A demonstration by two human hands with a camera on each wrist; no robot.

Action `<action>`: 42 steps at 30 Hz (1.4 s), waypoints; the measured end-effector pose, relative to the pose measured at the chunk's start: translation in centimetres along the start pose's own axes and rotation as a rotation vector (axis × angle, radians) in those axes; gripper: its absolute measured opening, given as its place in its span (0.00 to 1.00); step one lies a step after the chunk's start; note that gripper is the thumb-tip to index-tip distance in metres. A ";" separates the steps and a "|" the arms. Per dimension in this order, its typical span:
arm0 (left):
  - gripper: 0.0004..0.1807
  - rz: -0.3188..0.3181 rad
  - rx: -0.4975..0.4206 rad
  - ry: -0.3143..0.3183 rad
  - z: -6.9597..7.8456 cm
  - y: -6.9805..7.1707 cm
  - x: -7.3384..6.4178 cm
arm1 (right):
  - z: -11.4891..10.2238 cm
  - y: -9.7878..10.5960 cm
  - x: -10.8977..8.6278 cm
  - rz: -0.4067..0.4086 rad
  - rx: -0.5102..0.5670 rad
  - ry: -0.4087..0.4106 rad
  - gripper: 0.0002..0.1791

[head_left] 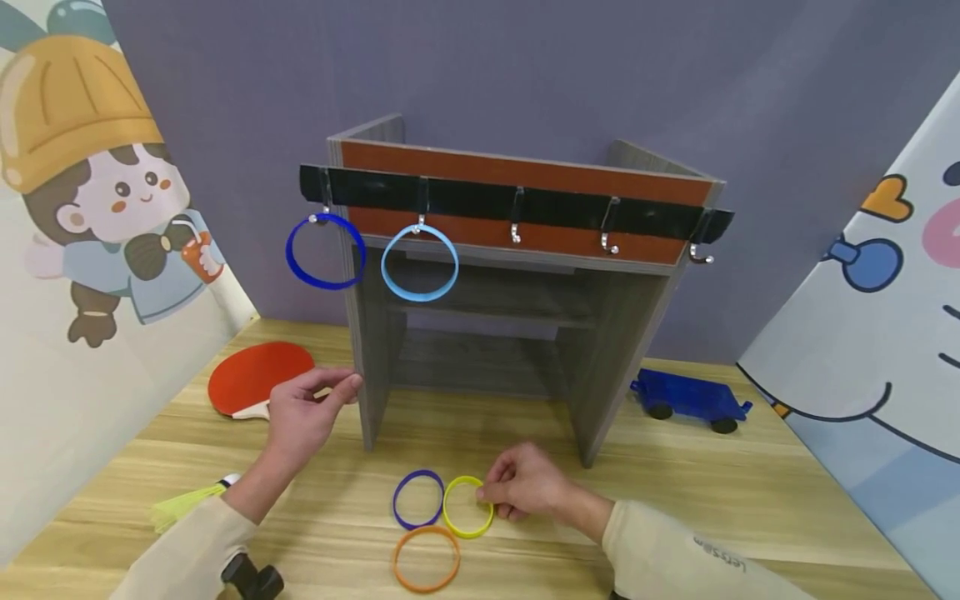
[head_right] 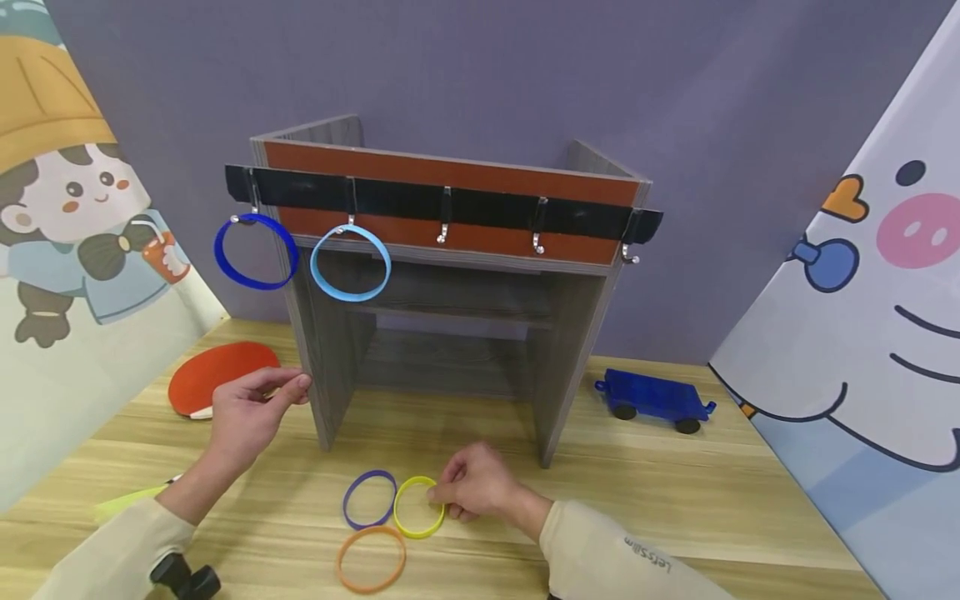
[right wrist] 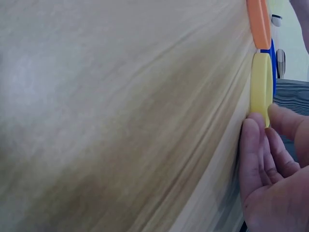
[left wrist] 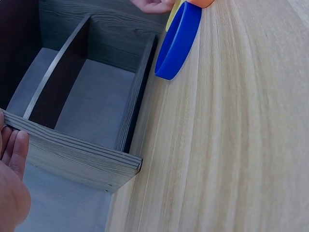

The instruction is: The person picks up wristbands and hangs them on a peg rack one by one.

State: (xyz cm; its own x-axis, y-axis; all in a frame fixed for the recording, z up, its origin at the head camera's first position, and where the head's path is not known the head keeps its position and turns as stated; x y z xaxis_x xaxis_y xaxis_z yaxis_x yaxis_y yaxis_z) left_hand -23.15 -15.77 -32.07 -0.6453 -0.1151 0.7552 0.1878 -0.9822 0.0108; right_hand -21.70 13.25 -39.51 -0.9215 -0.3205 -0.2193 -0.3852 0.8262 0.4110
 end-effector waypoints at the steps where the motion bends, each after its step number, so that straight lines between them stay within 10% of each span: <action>1: 0.06 0.000 0.001 0.001 0.0 0.0 0.0 | 0.0 0.0 0.0 0.000 -0.001 -0.002 0.10; 42: 0.05 0.002 0.000 0.016 -0.2 -0.1 0.0 | 0.0 3.6 -1.3 0.023 0.161 0.053 0.06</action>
State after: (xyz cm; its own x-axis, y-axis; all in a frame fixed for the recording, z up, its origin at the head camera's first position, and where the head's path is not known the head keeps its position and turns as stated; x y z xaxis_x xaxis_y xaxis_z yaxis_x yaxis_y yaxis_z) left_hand -23.29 -15.68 -32.23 -0.6566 -0.1191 0.7448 0.1888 -0.9820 0.0094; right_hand -21.85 16.63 -37.75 -0.9331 -0.3209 -0.1622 -0.3546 0.8958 0.2678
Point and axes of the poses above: each hand's wrist, its own x-axis towards the middle knuckle, its own y-axis out of the back of the hand, z = x × y, the point moved 3 cm from there along x, towards the middle knuckle, and after that the axes turned 5 degrees about -y, right-handed, at the moved point
